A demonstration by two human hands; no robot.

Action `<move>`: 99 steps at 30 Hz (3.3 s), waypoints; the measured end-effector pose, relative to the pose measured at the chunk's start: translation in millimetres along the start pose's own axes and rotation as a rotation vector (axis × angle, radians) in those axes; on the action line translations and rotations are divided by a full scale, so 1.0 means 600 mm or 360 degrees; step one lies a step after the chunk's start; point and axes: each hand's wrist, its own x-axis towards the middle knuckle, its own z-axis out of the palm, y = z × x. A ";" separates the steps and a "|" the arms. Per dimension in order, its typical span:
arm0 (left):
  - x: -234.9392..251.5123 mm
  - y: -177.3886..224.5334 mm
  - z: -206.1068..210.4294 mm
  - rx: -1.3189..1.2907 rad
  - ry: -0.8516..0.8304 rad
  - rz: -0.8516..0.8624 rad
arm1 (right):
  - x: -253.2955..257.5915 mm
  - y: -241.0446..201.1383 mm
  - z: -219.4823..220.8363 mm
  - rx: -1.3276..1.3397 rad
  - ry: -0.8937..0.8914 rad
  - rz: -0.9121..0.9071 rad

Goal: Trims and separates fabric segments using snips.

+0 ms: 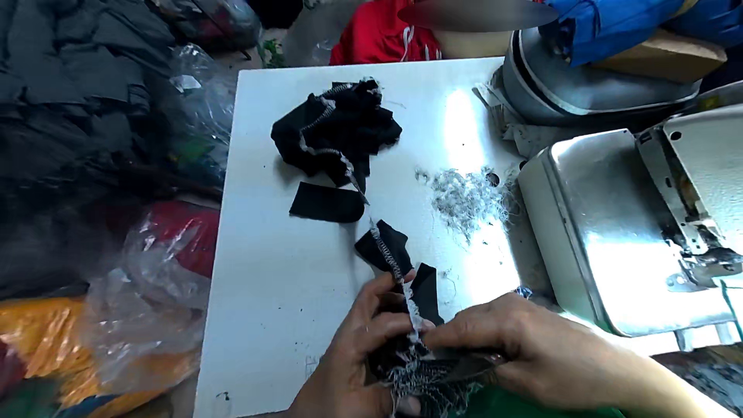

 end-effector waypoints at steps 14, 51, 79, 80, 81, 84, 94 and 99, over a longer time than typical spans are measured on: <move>0.017 0.002 0.034 -0.0087 0.0262 -0.0040 | -0.054 0.038 -0.027 -0.0502 0.0932 0.0420; 0.014 0.026 0.004 -0.0137 0.0124 -0.0175 | -0.031 0.037 -0.006 0.0829 0.1319 0.0638; -0.047 0.019 0.035 0.0226 0.0096 0.0033 | -0.023 0.039 -0.008 -0.0203 -0.0038 0.0213; -0.047 0.018 0.034 0.0219 0.0062 0.0057 | -0.023 0.038 -0.013 -0.0163 -0.0137 0.0268; -0.046 0.017 0.035 0.0213 0.0038 0.0076 | -0.022 0.038 -0.016 -0.0132 -0.0219 0.0318; -0.045 0.019 0.036 0.0187 0.0006 0.0096 | -0.021 0.038 -0.022 -0.0052 -0.0371 0.0386; -0.040 0.013 0.040 0.0187 -0.0069 0.0159 | -0.001 0.034 -0.021 0.0099 -0.0564 0.0359; -0.037 0.013 0.037 0.0170 -0.0121 0.0141 | 0.005 0.047 -0.013 0.0150 -0.0429 0.0210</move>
